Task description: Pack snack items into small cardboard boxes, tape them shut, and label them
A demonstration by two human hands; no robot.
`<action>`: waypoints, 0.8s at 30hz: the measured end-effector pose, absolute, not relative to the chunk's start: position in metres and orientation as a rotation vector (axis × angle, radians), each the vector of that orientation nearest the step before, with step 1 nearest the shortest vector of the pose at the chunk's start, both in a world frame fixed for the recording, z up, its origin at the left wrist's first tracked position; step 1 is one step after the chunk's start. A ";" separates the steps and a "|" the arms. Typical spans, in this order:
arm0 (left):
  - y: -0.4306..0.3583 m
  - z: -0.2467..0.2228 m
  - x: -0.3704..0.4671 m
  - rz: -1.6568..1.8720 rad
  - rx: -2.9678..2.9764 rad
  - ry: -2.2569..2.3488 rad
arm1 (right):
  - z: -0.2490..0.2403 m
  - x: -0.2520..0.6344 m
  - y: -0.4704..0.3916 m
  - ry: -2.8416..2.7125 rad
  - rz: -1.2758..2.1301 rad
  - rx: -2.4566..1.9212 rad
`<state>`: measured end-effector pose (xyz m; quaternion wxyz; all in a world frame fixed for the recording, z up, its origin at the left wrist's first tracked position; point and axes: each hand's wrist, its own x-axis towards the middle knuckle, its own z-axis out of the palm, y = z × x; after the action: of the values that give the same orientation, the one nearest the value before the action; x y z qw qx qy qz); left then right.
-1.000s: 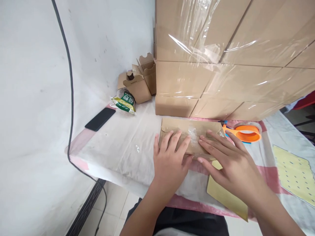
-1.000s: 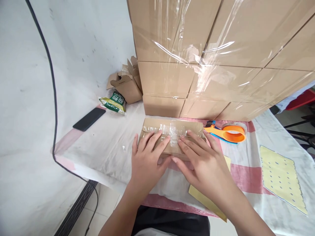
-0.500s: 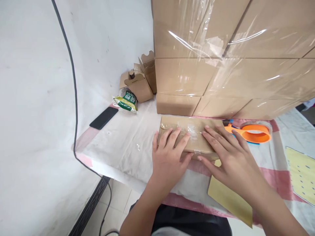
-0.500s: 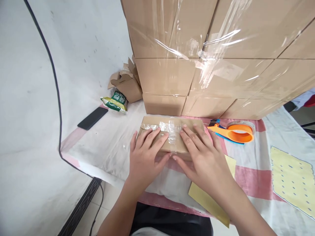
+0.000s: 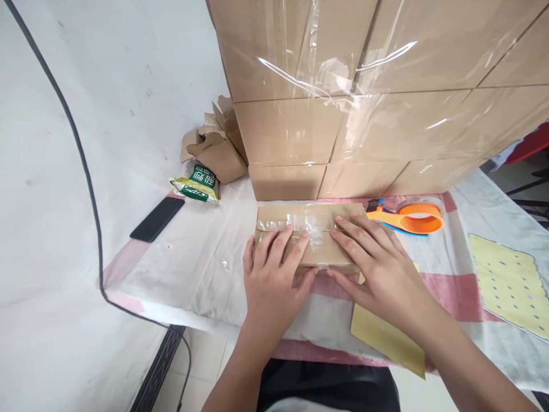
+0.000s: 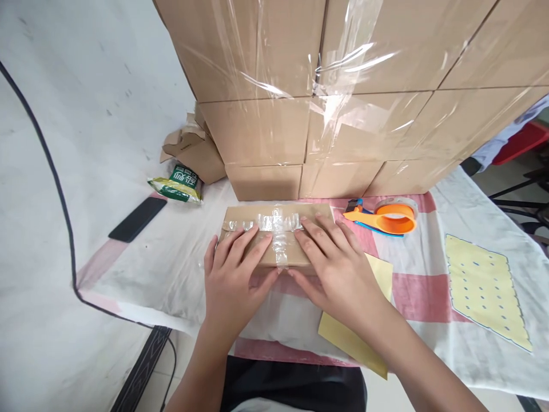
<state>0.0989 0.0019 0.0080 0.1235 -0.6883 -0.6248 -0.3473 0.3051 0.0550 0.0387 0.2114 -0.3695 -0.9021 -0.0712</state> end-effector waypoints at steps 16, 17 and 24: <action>0.009 -0.021 0.044 -1.128 -2.177 -1.366 | 0.006 0.358 0.071 -2.193 0.475 -1.001; 0.014 -0.029 0.024 -1.163 -2.100 -1.352 | 0.009 0.368 0.064 -2.155 0.419 -0.998; 0.083 -0.056 -0.182 -0.816 -1.586 -2.190 | 0.006 0.508 0.018 -1.636 -0.009 -1.271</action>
<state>-0.1820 0.0834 -0.0560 0.1578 -0.5545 -0.7656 -0.2853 0.5078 0.0181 0.0059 0.5099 -0.5279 -0.6792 -0.0036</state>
